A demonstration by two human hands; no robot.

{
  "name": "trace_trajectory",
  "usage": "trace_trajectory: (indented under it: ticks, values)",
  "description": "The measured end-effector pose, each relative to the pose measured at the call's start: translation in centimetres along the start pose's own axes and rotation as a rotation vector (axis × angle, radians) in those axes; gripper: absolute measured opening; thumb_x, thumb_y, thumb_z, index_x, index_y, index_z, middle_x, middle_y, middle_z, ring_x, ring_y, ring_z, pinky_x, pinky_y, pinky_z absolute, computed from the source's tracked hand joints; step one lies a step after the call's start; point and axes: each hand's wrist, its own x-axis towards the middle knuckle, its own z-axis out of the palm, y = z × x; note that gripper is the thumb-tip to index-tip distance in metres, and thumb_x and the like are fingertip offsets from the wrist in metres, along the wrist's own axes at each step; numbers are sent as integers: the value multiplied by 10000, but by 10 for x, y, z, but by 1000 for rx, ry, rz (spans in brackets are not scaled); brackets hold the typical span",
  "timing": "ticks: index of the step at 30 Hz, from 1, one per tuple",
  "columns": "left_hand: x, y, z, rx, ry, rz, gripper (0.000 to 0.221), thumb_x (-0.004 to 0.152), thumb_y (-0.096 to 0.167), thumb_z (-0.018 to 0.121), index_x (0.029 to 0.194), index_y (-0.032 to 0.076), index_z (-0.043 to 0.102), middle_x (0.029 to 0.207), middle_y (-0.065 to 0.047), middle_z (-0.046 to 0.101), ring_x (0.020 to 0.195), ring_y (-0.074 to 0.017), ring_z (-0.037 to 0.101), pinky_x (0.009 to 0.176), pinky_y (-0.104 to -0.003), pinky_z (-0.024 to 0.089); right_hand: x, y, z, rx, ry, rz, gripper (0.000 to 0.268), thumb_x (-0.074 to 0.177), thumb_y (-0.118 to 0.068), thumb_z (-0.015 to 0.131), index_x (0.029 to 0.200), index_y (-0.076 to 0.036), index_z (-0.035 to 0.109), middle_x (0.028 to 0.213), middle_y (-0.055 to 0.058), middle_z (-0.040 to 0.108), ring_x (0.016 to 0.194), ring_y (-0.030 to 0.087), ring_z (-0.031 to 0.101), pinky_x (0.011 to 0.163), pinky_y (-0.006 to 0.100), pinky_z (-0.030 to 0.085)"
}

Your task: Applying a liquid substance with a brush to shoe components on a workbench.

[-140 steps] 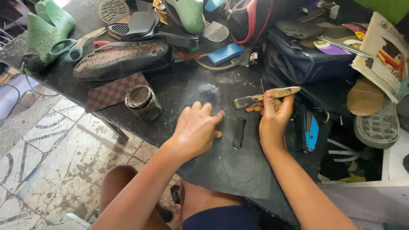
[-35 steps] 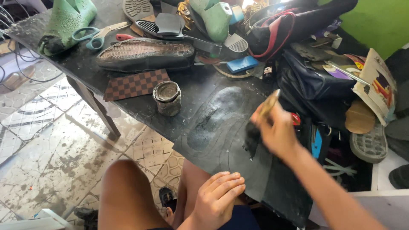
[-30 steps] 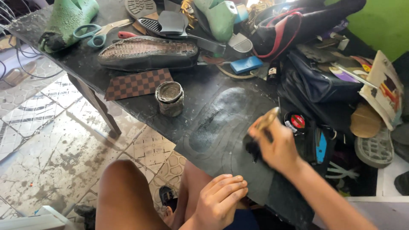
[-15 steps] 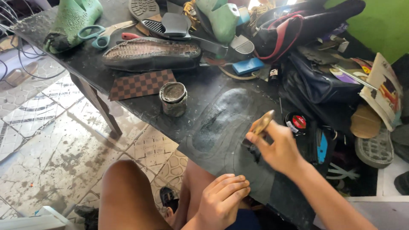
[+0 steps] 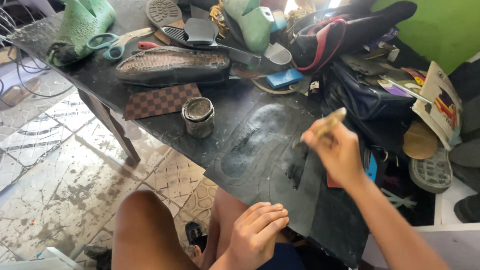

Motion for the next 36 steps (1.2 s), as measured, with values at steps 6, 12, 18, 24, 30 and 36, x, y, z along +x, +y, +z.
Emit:
trace_trajectory:
  ticks: [6, 12, 18, 24, 30, 36]
  values:
    - [0, -1, 3, -7, -21, -14, 149, 843, -14, 703, 991, -2, 716, 1070, -96, 733, 1106, -261, 716, 981, -415, 570, -59, -22, -2, 38, -130, 36, 110, 851, -49, 771, 932, -11, 706, 872, 36, 723, 748, 103, 655, 648, 257, 500]
    - [-2, -1, 7, 2, -12, -11, 167, 816, -23, 685, 979, -2, 712, 1059, -97, 733, 1090, -263, 718, 970, -420, 563, -8, 31, -4, -123, 6, -142, 126, 912, -42, 757, 954, -4, 644, 878, 57, 714, 814, 101, 698, 759, 272, 542]
    - [2, 4, 7, 9, 7, -18, 147, 823, -17, 701, 967, 5, 716, 1045, -88, 735, 1079, -254, 722, 968, -414, 563, 26, 27, -11, -124, 70, 40, 146, 894, -47, 787, 968, 0, 671, 822, 58, 689, 761, 106, 643, 703, 277, 515]
    - [-1, 0, 7, -12, 10, -32, 153, 815, -29, 697, 965, -8, 718, 1044, -103, 738, 1078, -271, 723, 966, -414, 567, -46, -21, -6, 60, -62, -60, 99, 882, -35, 773, 941, -7, 699, 960, 65, 732, 853, 129, 678, 744, 270, 538]
    - [-2, -6, 8, -18, 0, -8, 169, 804, -33, 693, 970, -13, 717, 1054, -115, 738, 1085, -273, 722, 969, -419, 565, -43, -3, -7, -16, -54, -1, 110, 845, -39, 763, 933, -12, 702, 936, 57, 772, 834, 124, 735, 709, 275, 575]
    - [0, -3, 8, 4, 17, -6, 173, 800, -39, 689, 968, -5, 717, 1047, -105, 740, 1077, -267, 721, 963, -419, 564, 22, 27, -17, -176, 22, -92, 101, 884, -14, 764, 925, 9, 675, 885, 69, 742, 833, 96, 706, 749, 268, 549]
